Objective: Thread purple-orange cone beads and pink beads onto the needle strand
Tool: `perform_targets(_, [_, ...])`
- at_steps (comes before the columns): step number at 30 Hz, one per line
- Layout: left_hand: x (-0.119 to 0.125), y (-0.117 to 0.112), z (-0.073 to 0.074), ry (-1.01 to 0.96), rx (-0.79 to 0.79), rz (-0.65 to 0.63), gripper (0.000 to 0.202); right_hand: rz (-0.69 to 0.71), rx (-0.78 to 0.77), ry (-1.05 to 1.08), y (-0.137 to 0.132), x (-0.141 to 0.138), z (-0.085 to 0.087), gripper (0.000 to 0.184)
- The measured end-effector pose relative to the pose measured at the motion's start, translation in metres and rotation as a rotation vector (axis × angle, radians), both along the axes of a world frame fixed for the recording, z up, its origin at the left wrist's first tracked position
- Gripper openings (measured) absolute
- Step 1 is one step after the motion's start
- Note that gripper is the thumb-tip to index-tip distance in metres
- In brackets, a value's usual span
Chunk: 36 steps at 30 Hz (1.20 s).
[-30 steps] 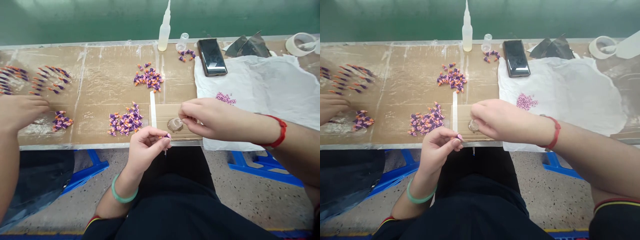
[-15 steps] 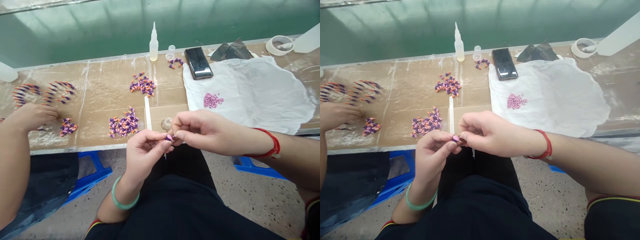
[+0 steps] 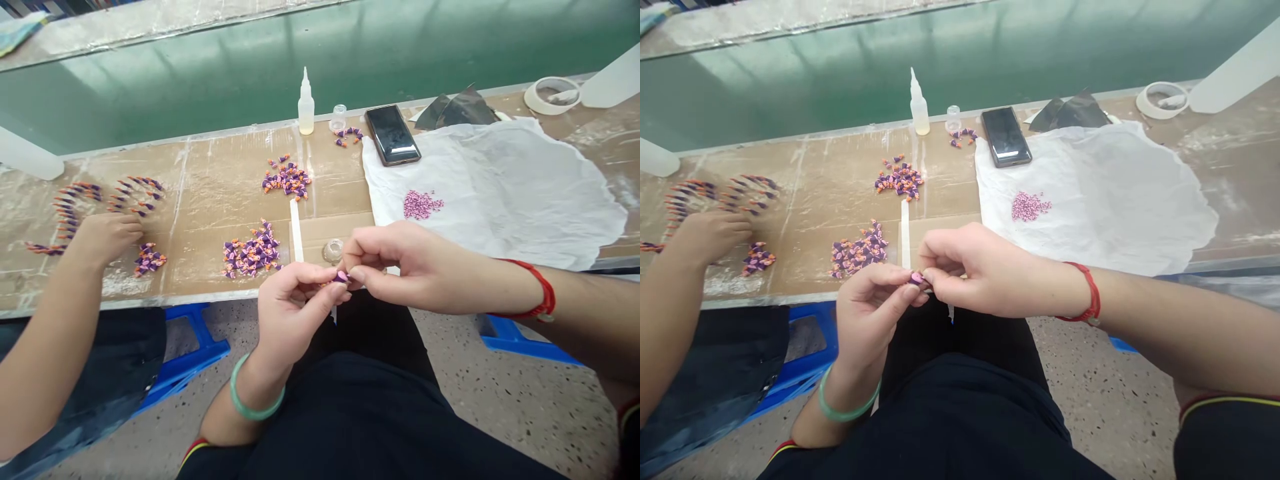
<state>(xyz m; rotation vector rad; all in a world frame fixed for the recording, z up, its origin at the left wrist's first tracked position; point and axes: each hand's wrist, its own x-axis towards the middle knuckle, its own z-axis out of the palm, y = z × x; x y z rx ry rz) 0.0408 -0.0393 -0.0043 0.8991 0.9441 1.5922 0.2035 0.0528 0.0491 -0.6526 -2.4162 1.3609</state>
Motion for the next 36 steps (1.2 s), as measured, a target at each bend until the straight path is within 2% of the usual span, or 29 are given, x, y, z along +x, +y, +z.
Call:
perform_targets(6, [0.003, 0.0, 0.001, 0.046, -0.024, 0.052, 0.01, -0.011, 0.221, -0.021, -0.005, 0.002, -0.004, 0.013])
perform_targets(11, [0.003, 0.0, -0.001, 0.063, -0.034, 0.095, 0.009, -0.011, 0.268, -0.045, -0.007, -0.001, -0.007, 0.015])
perform_targets(18, [0.004, -0.005, 0.002, 0.037, -0.172, 0.053, 0.032, 0.024, 0.361, 0.014, -0.011, -0.001, -0.011, 0.019])
perform_targets(23, [0.003, -0.007, -0.002, 0.008, -0.239, -0.022, 0.053, -0.04, 0.324, 0.035, -0.016, 0.0, -0.022, 0.022])
perform_targets(26, [0.004, -0.008, -0.003, 0.001, -0.245, -0.028, 0.056, -0.062, 0.307, 0.006, -0.018, 0.002, -0.03, 0.02])
perform_targets(29, [0.004, -0.009, -0.004, -0.006, -0.237, -0.035, 0.055, -0.018, 0.346, 0.087, -0.016, 0.002, -0.034, 0.014])
perform_targets(33, [-0.002, -0.008, -0.002, -0.003, -0.227, -0.022, 0.049, 0.009, 0.351, 0.122, -0.011, -0.006, -0.027, 0.013])
perform_targets(36, [-0.01, -0.006, 0.002, 0.012, -0.213, 0.046, 0.04, -0.02, 0.228, 0.067, -0.009, -0.011, -0.018, 0.016])
